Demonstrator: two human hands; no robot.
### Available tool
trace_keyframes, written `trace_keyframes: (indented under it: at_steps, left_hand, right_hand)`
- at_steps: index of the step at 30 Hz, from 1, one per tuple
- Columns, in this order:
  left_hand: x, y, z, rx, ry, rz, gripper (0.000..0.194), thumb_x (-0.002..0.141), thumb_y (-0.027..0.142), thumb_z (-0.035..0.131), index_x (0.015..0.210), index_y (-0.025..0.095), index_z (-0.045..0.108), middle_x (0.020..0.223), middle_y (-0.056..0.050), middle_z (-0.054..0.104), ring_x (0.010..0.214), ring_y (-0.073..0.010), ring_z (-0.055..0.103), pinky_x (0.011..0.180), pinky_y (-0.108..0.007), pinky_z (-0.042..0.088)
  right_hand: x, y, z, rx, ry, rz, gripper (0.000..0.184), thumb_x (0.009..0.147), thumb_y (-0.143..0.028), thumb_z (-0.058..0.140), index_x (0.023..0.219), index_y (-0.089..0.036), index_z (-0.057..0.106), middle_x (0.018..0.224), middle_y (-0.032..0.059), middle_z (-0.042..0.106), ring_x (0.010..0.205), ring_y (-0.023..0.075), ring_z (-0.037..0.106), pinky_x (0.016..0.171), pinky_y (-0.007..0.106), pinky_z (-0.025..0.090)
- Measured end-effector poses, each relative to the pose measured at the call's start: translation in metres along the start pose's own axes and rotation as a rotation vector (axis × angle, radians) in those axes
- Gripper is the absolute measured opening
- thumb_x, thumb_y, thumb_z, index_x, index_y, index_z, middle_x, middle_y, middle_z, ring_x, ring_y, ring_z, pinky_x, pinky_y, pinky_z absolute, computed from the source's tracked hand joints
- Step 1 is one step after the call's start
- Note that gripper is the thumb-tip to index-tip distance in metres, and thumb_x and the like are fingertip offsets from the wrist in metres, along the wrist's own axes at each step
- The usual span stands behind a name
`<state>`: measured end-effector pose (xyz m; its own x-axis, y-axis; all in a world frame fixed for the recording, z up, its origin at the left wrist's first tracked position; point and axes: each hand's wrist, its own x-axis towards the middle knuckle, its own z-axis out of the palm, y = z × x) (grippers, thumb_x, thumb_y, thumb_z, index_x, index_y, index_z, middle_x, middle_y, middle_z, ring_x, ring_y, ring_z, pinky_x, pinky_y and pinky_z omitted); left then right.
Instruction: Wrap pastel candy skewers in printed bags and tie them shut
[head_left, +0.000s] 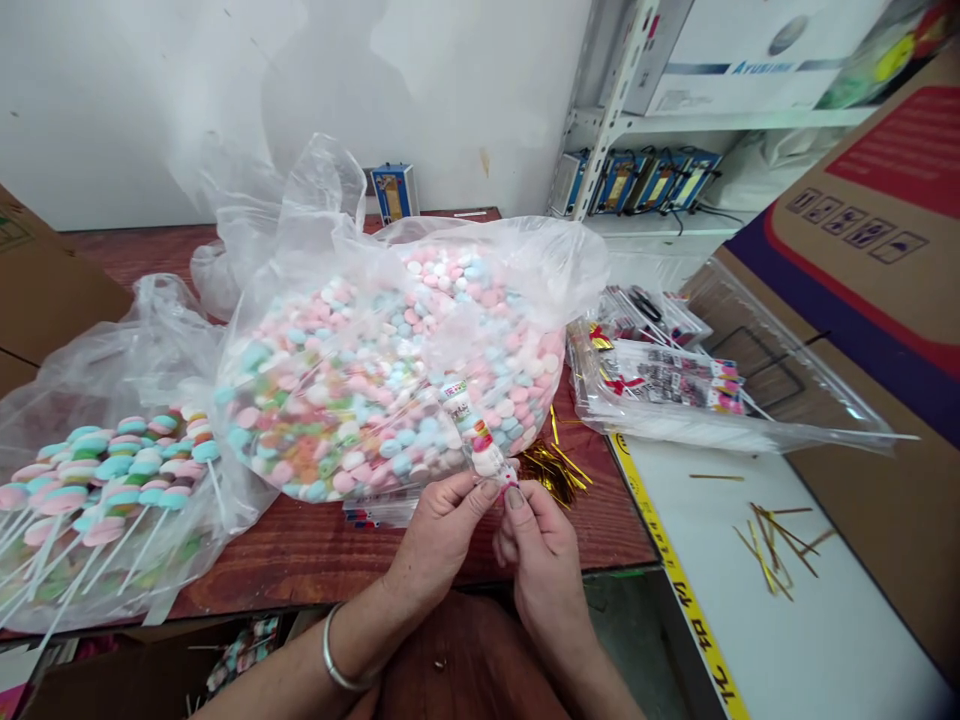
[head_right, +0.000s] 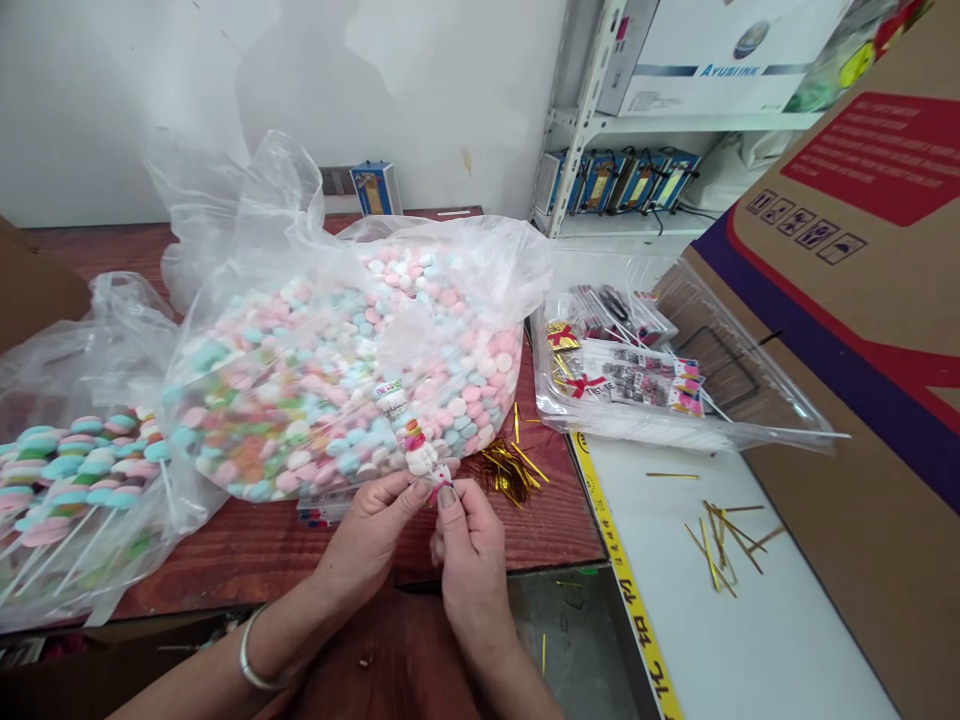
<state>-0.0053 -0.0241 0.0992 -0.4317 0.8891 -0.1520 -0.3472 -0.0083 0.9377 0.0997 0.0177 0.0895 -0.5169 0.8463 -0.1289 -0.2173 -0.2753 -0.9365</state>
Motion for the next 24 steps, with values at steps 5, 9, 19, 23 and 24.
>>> trace_keyframes:
  at_steps: [5,9,19,23,24]
  left_hand:
    - [-0.002,0.002,-0.009,-0.291,-0.202,-0.222,0.040,0.073,0.044,0.081,0.103,0.018,0.080,0.099,-0.012,0.077,0.088,-0.0245,0.068,0.075,-0.032,0.052]
    - [0.001,0.002,-0.014,-0.316,-0.138,-0.263,0.032,0.055,0.037,0.093,0.079,0.019,0.082,0.091,-0.010,0.078,0.081,-0.0195,0.067,0.077,-0.029,0.051]
    - [0.001,0.001,-0.011,-0.068,0.018,-0.169,0.031,0.066,0.039,0.086,0.090,0.019,0.082,0.070,-0.005,0.074,0.063,-0.0172,0.065,0.060,-0.027,0.053]
    - [0.000,0.003,-0.023,-0.173,-0.173,-0.313,0.036,0.068,0.044,0.085,0.092,0.017,0.082,0.072,-0.008,0.074,0.056,-0.0166,0.062,0.053,-0.028,0.051]
    - [-0.001,0.003,-0.026,-0.194,-0.205,-0.330,0.035,0.065,0.043,0.087,0.087,0.016,0.082,0.076,-0.010,0.075,0.060,-0.0171,0.064,0.057,-0.028,0.052]
  right_hand:
    - [-0.001,-0.002,0.000,0.577,-0.229,0.346,0.033,0.084,-0.039,0.075,0.077,-0.022,0.047,0.050,-0.0150,0.027,0.038,0.0029,0.011,0.036,0.016,0.021]
    - [-0.003,0.000,0.001,0.601,-0.354,0.440,0.028,0.085,-0.043,0.073,0.087,-0.022,0.054,0.049,-0.0159,0.025,0.036,0.0028,0.007,0.034,0.017,0.018]
    - [-0.010,0.019,0.007,0.163,-0.087,0.045,0.031,0.094,-0.049,0.062,0.081,-0.020,0.059,0.061,-0.0082,0.044,0.048,0.0061,0.034,0.046,0.020,0.032]
    - [-0.012,0.016,0.005,0.575,-0.225,0.310,0.031,0.081,-0.043,0.077,0.080,-0.019,0.058,0.064,-0.0094,0.047,0.042,0.0018,0.024,0.038,0.017,0.026]
    - [-0.012,0.014,0.004,0.643,-0.283,0.374,0.031,0.080,-0.041,0.079,0.079,-0.019,0.057,0.062,-0.0104,0.046,0.040,0.0013,0.021,0.036,0.016,0.024]
